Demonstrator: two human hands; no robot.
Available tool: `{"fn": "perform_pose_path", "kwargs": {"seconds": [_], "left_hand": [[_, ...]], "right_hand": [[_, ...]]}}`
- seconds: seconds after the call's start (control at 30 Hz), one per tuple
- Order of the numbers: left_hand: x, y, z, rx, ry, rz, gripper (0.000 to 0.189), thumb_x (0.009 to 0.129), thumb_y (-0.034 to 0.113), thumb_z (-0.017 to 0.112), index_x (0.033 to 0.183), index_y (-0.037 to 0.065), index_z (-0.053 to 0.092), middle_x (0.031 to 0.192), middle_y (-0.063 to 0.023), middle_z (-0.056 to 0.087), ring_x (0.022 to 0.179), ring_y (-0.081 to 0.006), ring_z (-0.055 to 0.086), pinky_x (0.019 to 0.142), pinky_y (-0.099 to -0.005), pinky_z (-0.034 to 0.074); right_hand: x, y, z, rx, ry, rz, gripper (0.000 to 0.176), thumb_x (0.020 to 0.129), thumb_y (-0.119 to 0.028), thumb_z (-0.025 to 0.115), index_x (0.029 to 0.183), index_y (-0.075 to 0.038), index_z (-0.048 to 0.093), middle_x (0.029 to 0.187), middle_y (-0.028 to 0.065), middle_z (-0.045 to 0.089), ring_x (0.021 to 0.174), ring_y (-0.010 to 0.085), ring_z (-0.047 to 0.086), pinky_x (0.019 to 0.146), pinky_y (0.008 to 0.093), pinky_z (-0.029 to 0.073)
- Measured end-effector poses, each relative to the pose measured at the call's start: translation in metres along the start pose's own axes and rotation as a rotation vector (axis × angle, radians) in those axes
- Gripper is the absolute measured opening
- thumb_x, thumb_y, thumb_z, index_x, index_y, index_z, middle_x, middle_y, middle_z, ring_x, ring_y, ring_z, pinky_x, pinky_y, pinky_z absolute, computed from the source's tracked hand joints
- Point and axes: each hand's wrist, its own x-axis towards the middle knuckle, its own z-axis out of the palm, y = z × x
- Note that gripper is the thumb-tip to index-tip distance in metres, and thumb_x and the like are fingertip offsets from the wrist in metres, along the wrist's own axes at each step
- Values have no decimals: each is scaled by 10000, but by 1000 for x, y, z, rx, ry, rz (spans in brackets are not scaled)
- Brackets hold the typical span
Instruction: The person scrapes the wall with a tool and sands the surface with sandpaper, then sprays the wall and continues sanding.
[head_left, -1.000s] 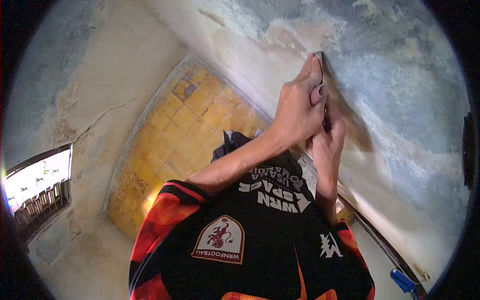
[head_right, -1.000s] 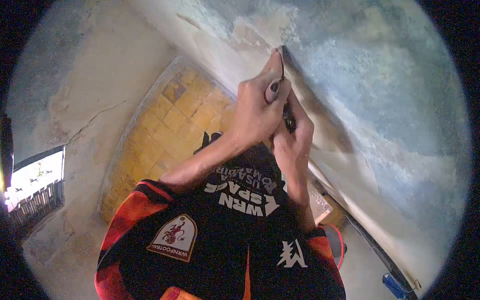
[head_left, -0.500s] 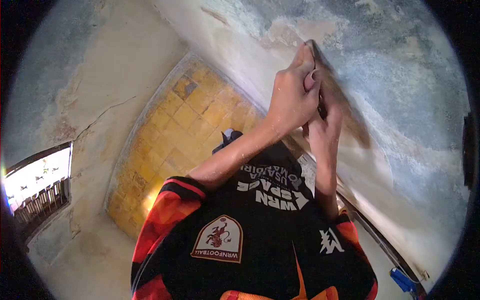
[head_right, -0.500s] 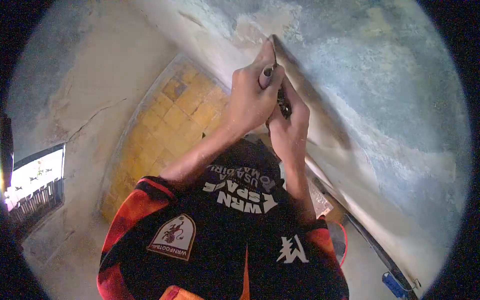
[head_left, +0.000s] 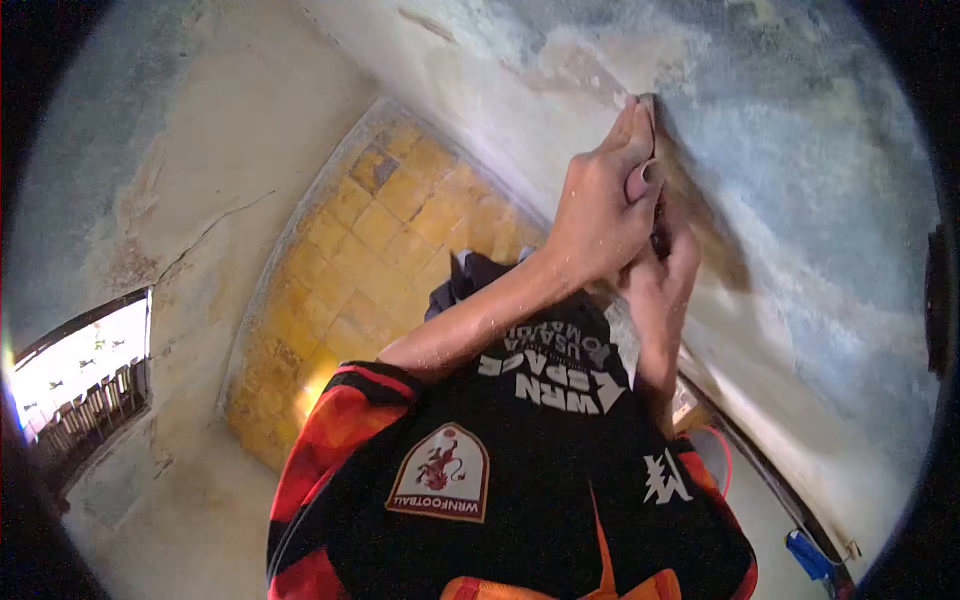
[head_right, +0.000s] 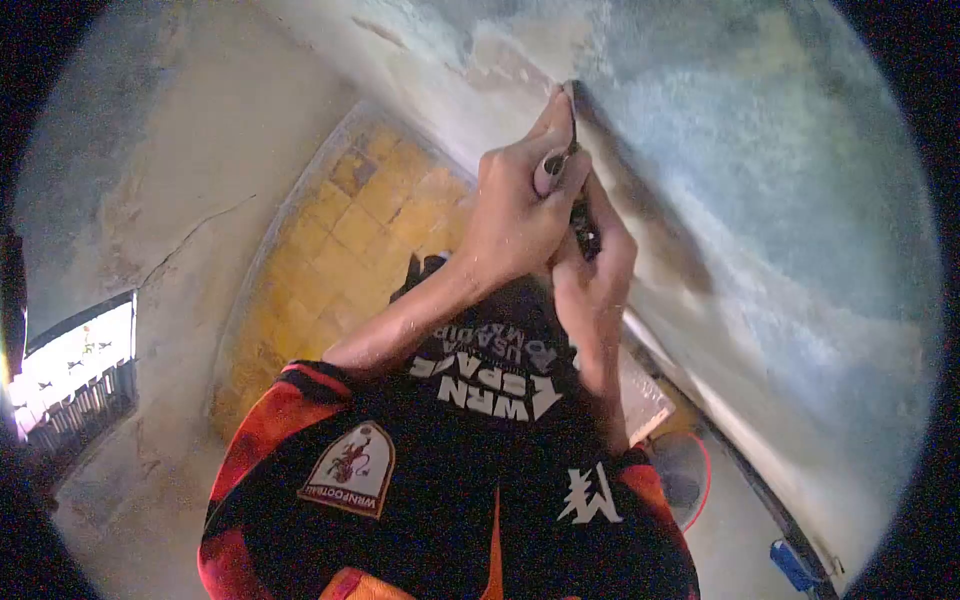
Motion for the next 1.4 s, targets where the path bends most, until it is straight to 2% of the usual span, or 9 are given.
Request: {"fn": "perform_pose_path", "kwargs": {"seconds": [0.33, 0.47, 0.57, 0.67, 0.73, 1.13, 1.23, 1.3, 1.4], "left_hand": [[20, 11, -5, -14, 70, -29, 424, 946, 106, 593, 1310, -95, 514, 1279, -381, 527, 1164, -142, 507, 897, -361, 500], [10, 19, -13, 36, -63, -227, 334, 951, 106, 597, 1236, -66, 570, 974, -331, 622, 926, -110, 549, 801, -368, 519], [16, 0, -4, -36, 114, 12, 283, 907, 79, 593, 1139, -82, 579, 942, -297, 563, 920, -242, 509, 787, -396, 514], [15, 4, -10, -98, 49, -4, 377, 834, -19, 561, 1196, -120, 535, 1310, -399, 430, 1155, -513, 457, 898, -405, 507], [9, 16, -18, 3, -118, -186, 427, 837, -16, 559, 1249, -120, 518, 1333, -407, 415, 1158, -510, 475, 907, -411, 507], [29, -5, -17, -8, 47, -28, 530, 823, -19, 556, 1336, -114, 466, 1383, -405, 394, 1187, -519, 473, 947, -437, 498], [27, 6, -22, -50, 22, -116, 393, 864, 36, 579, 1229, -99, 526, 1139, -348, 455, 1089, -369, 483, 869, -412, 502], [26, 0, -18, -85, 103, -106, 249, 955, 134, 597, 1101, -68, 590, 757, -239, 463, 937, -71, 457, 762, -352, 498], [24, 0, -22, 7, 43, -113, 257, 951, 139, 597, 1101, -70, 598, 768, -258, 530, 971, -80, 535, 786, -365, 503]], "right_hand": [[16, -4, 6, -5, -2, -44, 496, 934, -109, 624, 1390, 53, 516, 1126, 127, 696, 1019, 154, 617, 906, 281, 475], [9, -3, 5, -51, 0, -24, 494, 926, -71, 617, 1391, 58, 512, 1149, 140, 694, 1057, 152, 615, 926, 274, 470], [18, -10, 13, -59, -5, -59, 497, 923, -59, 611, 1388, 76, 503, 1169, 156, 685, 1072, 163, 617, 936, 278, 469], [15, 2, 12, -79, -12, -123, 508, 924, -55, 602, 1396, 90, 484, 1186, 166, 674, 1073, 173, 620, 937, 283, 470], [6, -2, 8, -64, -14, -49, 505, 925, -72, 610, 1389, 87, 493, 1168, 164, 678, 1055, 174, 622, 927, 283, 473], [31, -7, 18, -90, -11, -90, 479, 894, -32, 602, 1356, 76, 532, 1149, 173, 679, 1063, 189, 618, 949, 307, 467], [26, -13, 18, -83, -31, -37, 470, 908, -53, 611, 1349, 86, 526, 1140, 175, 681, 1052, 201, 621, 937, 311, 475], [32, -13, 20, -126, -57, -75, 467, 914, -55, 604, 1350, 93, 521, 1137, 176, 682, 1047, 199, 625, 927, 308, 481], [25, -12, 18, -109, -64, -50, 465, 915, -58, 597, 1344, 104, 517, 1132, 184, 685, 1053, 204, 631, 921, 308, 484]]}}
